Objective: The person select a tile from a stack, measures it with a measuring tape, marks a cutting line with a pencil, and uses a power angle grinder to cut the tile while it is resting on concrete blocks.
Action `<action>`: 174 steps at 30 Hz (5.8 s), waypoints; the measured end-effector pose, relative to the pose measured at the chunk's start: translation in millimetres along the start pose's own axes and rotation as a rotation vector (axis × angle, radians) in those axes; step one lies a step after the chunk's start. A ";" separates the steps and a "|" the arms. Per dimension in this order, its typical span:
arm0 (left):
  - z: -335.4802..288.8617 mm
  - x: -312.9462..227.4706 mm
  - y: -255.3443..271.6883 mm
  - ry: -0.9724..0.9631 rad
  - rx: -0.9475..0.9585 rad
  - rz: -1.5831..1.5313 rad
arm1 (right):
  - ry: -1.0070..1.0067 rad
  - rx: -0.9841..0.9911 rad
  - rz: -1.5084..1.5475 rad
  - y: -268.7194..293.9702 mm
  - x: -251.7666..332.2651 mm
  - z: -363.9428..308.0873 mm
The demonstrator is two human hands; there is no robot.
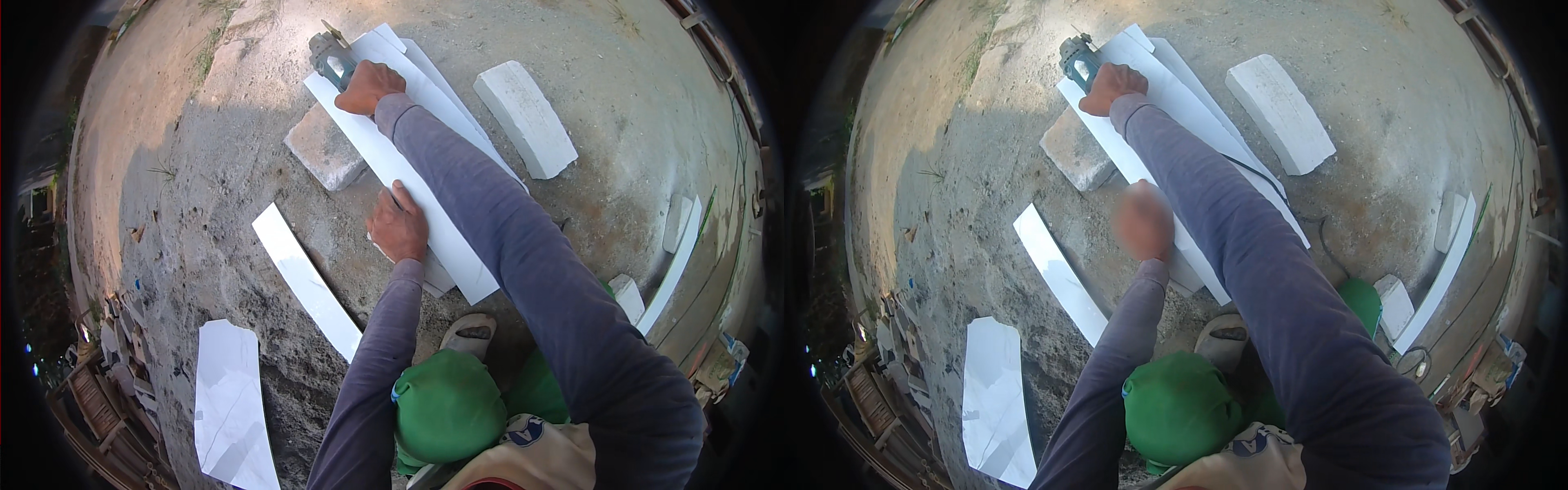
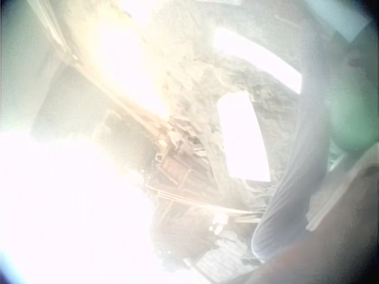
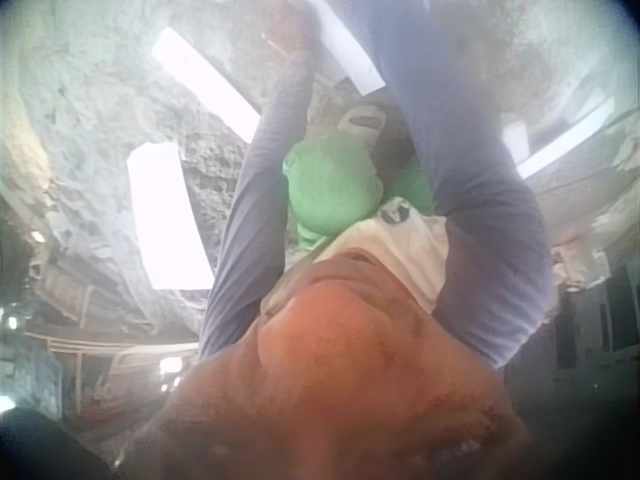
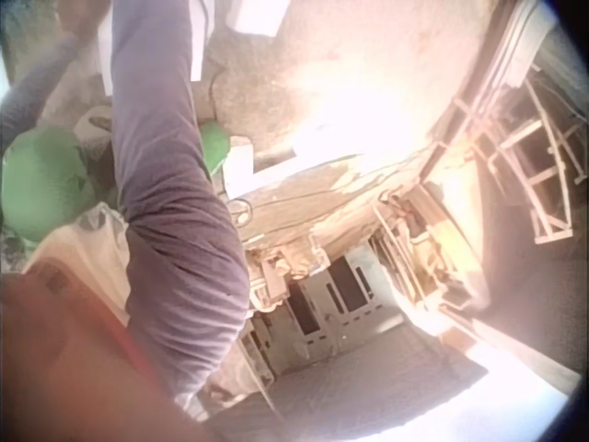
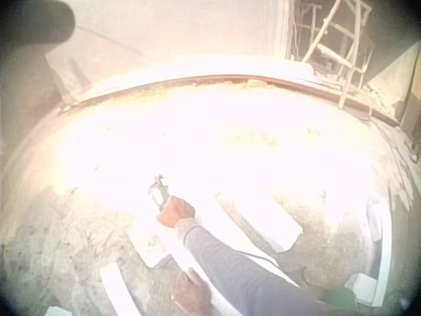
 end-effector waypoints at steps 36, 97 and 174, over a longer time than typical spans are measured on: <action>2.0 2.8 -0.4 0.007 0.027 0.052 | -0.003 0.042 0.021 0.6 -1.9 -23.9; -1.3 0.5 0.3 0.033 0.046 0.001 | -0.077 0.044 0.038 -8.2 -44.0 -76.1; -0.4 7.4 -5.4 0.034 0.023 0.024 | -0.054 0.044 0.066 -10.8 -87.0 -143.9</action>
Point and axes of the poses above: each hand's wrist, its own z-axis towards the middle knuckle, its own y-axis out of the back of the hand, x = y × z, the point moved 7 cm from there along z, towards the middle knuckle, and after that the axes turned 6 degrees about x, right-handed, at the moved point
